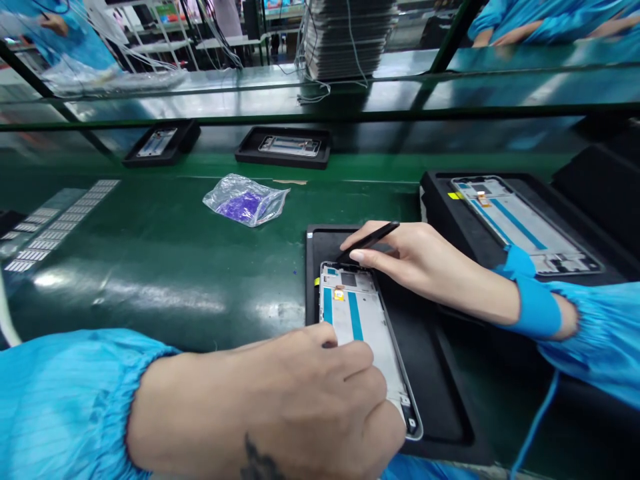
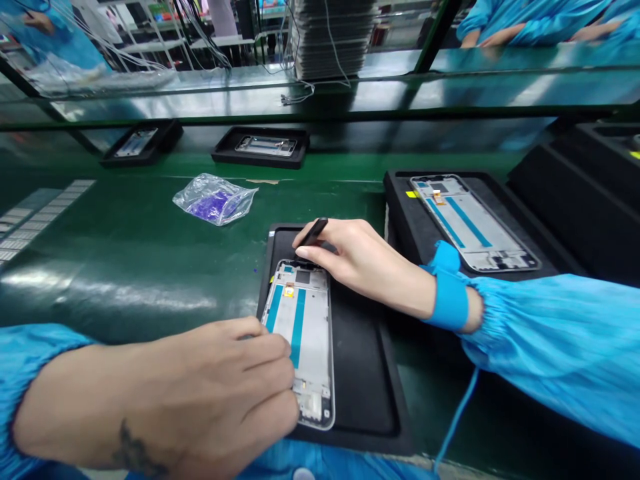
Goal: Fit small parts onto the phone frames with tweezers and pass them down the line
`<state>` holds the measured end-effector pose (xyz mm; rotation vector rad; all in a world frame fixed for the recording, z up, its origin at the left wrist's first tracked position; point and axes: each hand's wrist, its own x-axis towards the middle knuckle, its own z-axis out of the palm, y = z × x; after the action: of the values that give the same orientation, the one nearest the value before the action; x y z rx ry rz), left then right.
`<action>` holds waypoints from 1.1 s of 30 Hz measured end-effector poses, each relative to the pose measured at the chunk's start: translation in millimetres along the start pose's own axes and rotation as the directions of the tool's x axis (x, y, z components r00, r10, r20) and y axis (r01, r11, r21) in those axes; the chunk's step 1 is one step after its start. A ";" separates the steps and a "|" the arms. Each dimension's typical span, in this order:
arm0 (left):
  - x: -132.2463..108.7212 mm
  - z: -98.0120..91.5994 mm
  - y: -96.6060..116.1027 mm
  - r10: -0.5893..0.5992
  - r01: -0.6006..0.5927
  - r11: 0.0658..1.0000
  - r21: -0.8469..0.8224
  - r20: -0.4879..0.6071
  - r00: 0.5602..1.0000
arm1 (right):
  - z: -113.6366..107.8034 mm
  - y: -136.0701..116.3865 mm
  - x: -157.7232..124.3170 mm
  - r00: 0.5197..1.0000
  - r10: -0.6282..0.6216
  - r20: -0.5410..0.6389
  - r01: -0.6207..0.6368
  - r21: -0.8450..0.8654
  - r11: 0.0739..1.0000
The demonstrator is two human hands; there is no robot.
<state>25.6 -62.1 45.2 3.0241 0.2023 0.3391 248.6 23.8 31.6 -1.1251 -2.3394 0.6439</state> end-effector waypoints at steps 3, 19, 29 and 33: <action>1.0 0.1 -0.7 -0.003 0.003 1.000 0.019 0.006 1.000 | -0.7 -1.0 -0.4 1.000 -0.026 0.006 0.026 -0.035 0.999; 0.5 1.1 1.3 0.005 -0.006 1.000 0.026 0.015 1.000 | -3.0 -1.5 -1.6 0.998 -0.055 0.017 0.056 -0.078 0.995; -1.5 5.7 -6.6 0.011 -0.012 0.997 0.082 0.004 1.000 | -4.0 3.9 1.8 0.941 0.329 -0.080 -0.270 0.407 0.873; 6.5 30.1 -14.2 0.021 -0.021 0.986 0.164 0.001 1.000 | -6.2 4.7 4.8 0.862 0.455 -0.222 -0.235 0.619 0.749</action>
<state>37.0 -49.5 15.8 3.1904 0.2083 0.3414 252.3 31.6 34.7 -1.2600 -1.4631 1.0872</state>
